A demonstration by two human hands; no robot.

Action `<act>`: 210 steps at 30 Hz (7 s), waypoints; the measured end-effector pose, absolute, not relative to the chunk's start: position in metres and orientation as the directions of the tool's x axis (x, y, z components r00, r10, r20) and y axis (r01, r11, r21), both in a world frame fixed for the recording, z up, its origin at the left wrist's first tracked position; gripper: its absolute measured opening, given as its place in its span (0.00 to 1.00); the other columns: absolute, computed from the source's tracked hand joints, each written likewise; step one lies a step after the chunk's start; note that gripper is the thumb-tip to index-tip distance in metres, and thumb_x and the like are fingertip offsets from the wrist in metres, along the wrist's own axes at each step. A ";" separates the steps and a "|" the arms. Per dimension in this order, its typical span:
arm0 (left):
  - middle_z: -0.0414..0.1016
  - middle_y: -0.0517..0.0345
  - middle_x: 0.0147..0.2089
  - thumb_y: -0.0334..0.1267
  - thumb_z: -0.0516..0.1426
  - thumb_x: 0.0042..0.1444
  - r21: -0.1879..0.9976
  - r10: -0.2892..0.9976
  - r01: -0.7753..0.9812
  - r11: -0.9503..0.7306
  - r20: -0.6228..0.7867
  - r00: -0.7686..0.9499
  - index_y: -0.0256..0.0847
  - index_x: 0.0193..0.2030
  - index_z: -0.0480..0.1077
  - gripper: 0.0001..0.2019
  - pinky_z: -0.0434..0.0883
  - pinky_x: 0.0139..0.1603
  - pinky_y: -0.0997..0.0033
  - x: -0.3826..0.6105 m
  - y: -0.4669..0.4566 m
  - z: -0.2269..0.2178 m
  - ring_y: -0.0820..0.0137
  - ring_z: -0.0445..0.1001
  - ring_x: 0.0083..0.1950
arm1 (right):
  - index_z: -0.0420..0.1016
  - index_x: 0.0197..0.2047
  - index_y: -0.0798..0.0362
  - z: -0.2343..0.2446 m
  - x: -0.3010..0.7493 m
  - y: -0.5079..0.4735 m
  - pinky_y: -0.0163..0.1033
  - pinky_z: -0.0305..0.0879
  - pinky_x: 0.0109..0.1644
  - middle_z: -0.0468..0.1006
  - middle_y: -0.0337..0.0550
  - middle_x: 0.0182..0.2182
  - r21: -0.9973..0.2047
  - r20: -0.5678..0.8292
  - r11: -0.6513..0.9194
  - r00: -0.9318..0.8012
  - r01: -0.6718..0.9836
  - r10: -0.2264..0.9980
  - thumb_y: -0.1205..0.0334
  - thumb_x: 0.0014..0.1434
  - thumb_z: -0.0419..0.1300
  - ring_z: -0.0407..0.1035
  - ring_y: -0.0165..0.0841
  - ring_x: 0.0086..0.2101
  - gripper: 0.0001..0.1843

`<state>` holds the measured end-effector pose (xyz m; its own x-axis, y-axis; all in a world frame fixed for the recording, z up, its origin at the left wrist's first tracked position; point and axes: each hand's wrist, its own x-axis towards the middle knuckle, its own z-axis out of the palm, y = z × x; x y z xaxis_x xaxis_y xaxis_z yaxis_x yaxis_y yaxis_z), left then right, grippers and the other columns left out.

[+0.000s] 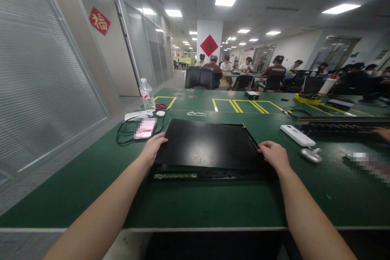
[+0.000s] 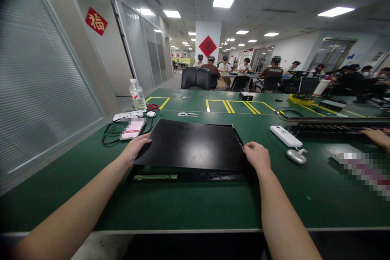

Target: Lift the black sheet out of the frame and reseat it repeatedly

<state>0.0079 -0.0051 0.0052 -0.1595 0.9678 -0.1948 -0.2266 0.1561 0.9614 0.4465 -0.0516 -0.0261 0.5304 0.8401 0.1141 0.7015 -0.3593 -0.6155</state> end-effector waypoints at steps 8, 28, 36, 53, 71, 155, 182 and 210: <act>0.83 0.55 0.32 0.24 0.59 0.49 0.970 0.961 -0.193 0.147 -0.186 -0.204 0.38 0.47 0.78 0.18 0.74 0.31 0.74 0.008 -0.003 0.004 0.69 0.79 0.29 | 0.81 0.38 0.49 -0.025 0.445 -0.052 0.38 0.64 0.34 0.83 0.42 0.33 -0.622 0.093 -0.376 0.542 0.687 0.835 0.57 0.52 0.56 0.72 0.33 0.27 0.15; 0.82 0.56 0.29 0.23 0.60 0.47 0.982 0.968 -0.141 0.129 -0.155 -0.195 0.39 0.42 0.79 0.15 0.76 0.37 0.70 0.006 -0.007 0.006 0.67 0.79 0.29 | 0.81 0.37 0.50 -0.023 0.444 -0.054 0.38 0.65 0.35 0.83 0.42 0.32 -0.626 0.117 -0.352 0.530 0.696 0.840 0.57 0.53 0.56 0.72 0.34 0.26 0.14; 0.83 0.56 0.39 0.27 0.63 0.40 1.000 0.968 -0.002 0.031 -0.030 -0.247 0.42 0.34 0.80 0.12 0.75 0.41 0.68 0.001 -0.001 -0.002 0.61 0.80 0.41 | 0.81 0.37 0.50 -0.024 0.445 -0.053 0.37 0.65 0.32 0.83 0.43 0.32 -0.658 0.109 -0.344 0.537 0.670 0.836 0.57 0.52 0.57 0.73 0.34 0.27 0.14; 0.78 0.58 0.26 0.32 0.60 0.39 0.925 0.988 0.376 -0.053 0.102 -0.113 0.43 0.24 0.79 0.05 0.66 0.31 0.71 -0.004 -0.002 -0.010 0.63 0.73 0.30 | 0.81 0.37 0.49 -0.022 0.443 -0.054 0.37 0.66 0.33 0.83 0.42 0.32 -0.669 0.084 -0.353 0.538 0.655 0.839 0.58 0.52 0.56 0.74 0.35 0.29 0.14; 0.79 0.55 0.29 0.33 0.62 0.38 0.865 0.979 0.484 -0.132 0.190 -0.072 0.44 0.23 0.78 0.03 0.70 0.36 0.69 -0.009 0.005 -0.019 0.59 0.76 0.36 | 0.81 0.37 0.50 -0.023 0.443 -0.054 0.37 0.66 0.33 0.83 0.43 0.32 -0.673 0.099 -0.340 0.536 0.656 0.838 0.57 0.52 0.56 0.74 0.35 0.29 0.14; 0.63 0.63 0.20 0.36 0.53 0.53 0.593 0.989 0.802 -0.076 0.144 -0.013 0.44 0.19 0.57 0.13 0.57 0.27 0.71 -0.028 0.004 0.005 0.68 0.64 0.26 | 0.84 0.37 0.47 -0.039 0.450 -0.046 0.37 0.64 0.37 0.83 0.42 0.37 -0.532 0.132 -0.332 0.464 0.779 0.876 0.60 0.52 0.57 0.75 0.38 0.37 0.14; 0.73 0.63 0.20 0.37 0.62 0.51 0.915 0.920 -0.197 0.352 -0.377 -0.107 0.42 0.34 0.68 0.07 0.71 0.21 0.69 -0.009 0.002 0.007 0.67 0.73 0.18 | 0.84 0.40 0.47 -0.037 0.447 -0.046 0.37 0.64 0.38 0.83 0.42 0.38 -0.546 0.122 -0.332 0.465 0.769 0.877 0.60 0.51 0.58 0.75 0.38 0.39 0.15; 0.82 0.55 0.29 0.34 0.70 0.48 0.957 0.973 -0.199 0.213 -0.226 -0.047 0.39 0.46 0.76 0.18 0.75 0.26 0.73 -0.001 -0.011 0.017 0.66 0.80 0.27 | 0.84 0.45 0.48 -0.038 0.447 -0.046 0.39 0.66 0.41 0.83 0.45 0.42 -0.499 0.095 -0.338 0.438 0.798 0.894 0.59 0.53 0.55 0.75 0.41 0.42 0.20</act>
